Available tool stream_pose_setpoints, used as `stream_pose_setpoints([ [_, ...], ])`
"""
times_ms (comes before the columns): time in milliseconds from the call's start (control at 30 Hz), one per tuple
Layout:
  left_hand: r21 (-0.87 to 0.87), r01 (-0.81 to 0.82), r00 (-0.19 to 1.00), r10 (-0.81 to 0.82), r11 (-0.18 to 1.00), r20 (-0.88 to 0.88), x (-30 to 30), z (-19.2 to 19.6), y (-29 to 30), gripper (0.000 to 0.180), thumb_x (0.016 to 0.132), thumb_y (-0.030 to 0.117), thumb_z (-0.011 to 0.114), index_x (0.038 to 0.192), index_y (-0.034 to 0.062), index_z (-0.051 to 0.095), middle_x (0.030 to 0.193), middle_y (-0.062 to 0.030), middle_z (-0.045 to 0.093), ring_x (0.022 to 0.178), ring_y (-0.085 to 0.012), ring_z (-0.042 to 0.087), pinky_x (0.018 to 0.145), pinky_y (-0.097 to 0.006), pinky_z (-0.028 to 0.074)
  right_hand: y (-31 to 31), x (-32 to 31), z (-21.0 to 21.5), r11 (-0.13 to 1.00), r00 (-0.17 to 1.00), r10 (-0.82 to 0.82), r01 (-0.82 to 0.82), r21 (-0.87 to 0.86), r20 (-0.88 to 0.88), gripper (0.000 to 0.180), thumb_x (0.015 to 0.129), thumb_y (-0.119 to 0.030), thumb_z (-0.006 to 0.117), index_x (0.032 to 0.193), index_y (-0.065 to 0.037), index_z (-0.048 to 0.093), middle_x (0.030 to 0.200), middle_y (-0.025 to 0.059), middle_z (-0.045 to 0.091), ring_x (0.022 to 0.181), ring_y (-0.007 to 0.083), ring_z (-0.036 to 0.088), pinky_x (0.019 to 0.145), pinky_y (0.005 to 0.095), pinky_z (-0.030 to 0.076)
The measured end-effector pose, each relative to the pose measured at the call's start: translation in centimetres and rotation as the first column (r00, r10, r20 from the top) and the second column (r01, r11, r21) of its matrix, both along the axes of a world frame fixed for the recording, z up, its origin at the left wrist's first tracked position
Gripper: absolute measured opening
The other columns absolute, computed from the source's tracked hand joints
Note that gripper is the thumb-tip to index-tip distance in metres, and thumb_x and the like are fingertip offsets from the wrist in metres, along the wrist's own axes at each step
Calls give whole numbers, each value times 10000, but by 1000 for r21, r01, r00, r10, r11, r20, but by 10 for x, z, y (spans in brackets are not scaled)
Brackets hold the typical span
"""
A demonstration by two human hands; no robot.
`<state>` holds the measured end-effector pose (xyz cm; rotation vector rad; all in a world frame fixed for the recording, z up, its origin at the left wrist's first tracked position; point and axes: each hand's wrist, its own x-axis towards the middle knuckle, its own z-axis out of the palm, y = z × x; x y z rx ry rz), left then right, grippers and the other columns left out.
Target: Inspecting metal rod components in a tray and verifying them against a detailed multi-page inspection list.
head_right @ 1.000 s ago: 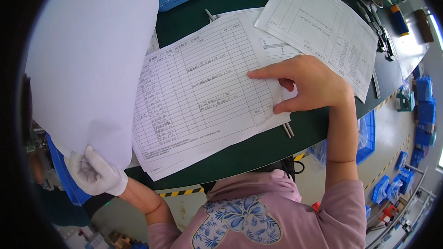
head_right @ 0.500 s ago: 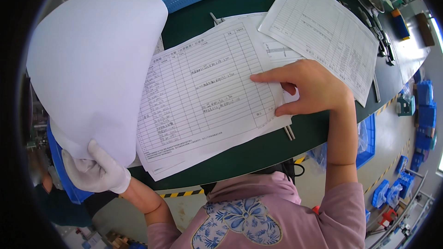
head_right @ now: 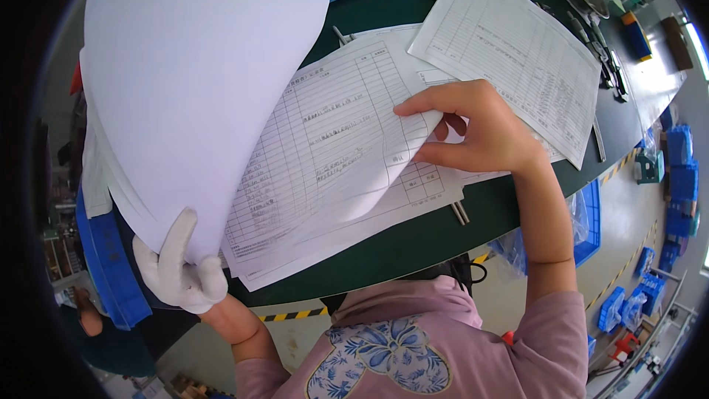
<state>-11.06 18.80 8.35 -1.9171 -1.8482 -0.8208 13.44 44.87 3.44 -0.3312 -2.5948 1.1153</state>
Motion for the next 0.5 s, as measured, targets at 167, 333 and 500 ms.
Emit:
stream_pose_setpoints([
  [167, -88, 120, 993, -118, 989, 26, 9, -4, 10, 410, 593, 291, 776, 879, 31, 637, 875, -142, 523, 689, -254, 563, 558, -310, 456, -8, -11, -8, 943, 923, -147, 22, -332, -355, 547, 698, -269, 737, 1120, 16, 537, 983, 97, 578, 781, 132, 553, 700, 232, 441],
  [333, -55, -34, 994, 28, 998, -104, 12, -13, 11, 262, 599, 138, 793, 795, 73, 631, 758, -103, 514, 576, -217, 521, 482, -292, 399, -14, -11, -1, 902, 817, -306, 85, -424, -489, 799, 706, -366, 710, 1298, 17, 333, 928, 95, 571, 670, 109, 536, 652, 221, 436],
  [500, 210, -161, 985, 172, 964, -34, 1, -11, 10, 158, 698, 82, 718, 769, 22, 590, 806, -106, 516, 605, -194, 520, 448, -256, 370, 13, 13, 4, 1000, 1000, 29, -29, -8, -5, 614, 572, -179, 773, 1125, -27, 554, 744, 46, 561, 543, 100, 480, 563, 213, 407],
])
